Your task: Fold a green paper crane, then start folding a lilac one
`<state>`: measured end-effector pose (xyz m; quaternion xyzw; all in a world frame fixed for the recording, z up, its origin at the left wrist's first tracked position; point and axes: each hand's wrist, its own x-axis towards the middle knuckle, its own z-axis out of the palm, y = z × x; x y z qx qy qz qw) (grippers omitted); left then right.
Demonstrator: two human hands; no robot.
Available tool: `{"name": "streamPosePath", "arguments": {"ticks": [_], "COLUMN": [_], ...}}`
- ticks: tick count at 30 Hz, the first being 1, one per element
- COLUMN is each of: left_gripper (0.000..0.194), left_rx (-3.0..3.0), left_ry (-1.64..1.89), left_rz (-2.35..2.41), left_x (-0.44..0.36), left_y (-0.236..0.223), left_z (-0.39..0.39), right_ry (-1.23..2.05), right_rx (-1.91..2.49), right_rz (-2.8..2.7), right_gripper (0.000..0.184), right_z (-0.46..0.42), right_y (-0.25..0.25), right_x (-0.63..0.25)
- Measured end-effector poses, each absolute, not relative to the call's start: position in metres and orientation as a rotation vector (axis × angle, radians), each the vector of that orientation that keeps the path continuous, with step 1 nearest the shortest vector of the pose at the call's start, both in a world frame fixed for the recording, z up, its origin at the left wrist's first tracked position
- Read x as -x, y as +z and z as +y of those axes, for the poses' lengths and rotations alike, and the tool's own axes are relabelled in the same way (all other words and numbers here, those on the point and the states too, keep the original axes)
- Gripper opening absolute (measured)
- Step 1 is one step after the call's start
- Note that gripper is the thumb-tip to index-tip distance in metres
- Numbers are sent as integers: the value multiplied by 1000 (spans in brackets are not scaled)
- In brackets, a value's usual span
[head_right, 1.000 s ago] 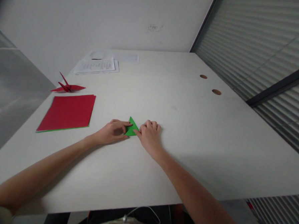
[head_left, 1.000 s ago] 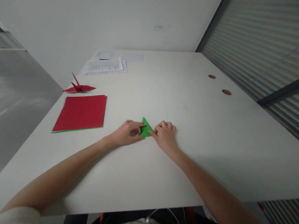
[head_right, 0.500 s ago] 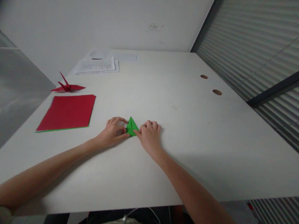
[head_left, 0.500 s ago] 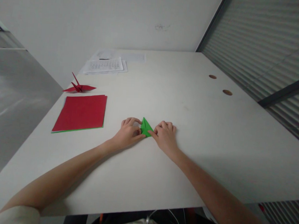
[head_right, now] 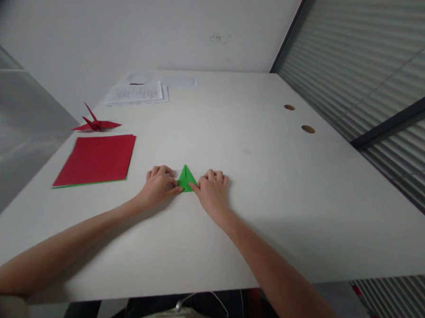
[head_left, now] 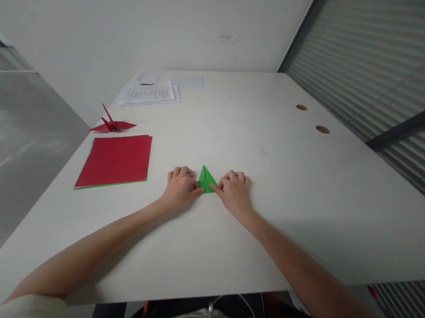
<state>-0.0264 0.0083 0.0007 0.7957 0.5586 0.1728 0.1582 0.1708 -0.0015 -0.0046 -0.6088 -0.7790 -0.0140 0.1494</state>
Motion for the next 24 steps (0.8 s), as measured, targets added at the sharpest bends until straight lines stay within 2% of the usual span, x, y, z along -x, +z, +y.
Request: {"name": "streamPosePath", "arguments": {"ticks": [13, 17, 19, 24], "left_gripper": [33, 26, 20, 30], "left_rx": [-2263, -2232, -2180, -2206], "left_ry": [471, 438, 525, 838], "left_rz": [1610, 1546, 1423, 978], "left_x": [33, 41, 46, 50], "left_y": [0, 3, 5, 4], "left_z": [16, 22, 25, 25], "right_ry": [-83, -77, -71, -65], "right_rx": [1741, 1741, 1748, 1750], "right_rz": [-2295, -2307, -2306, -2282], "right_gripper": [40, 38, 38, 38], "right_z": [-3, -3, -3, -2], "right_y": [1, 2, 3, -1], "right_x": [-169, -167, -167, -168]}}
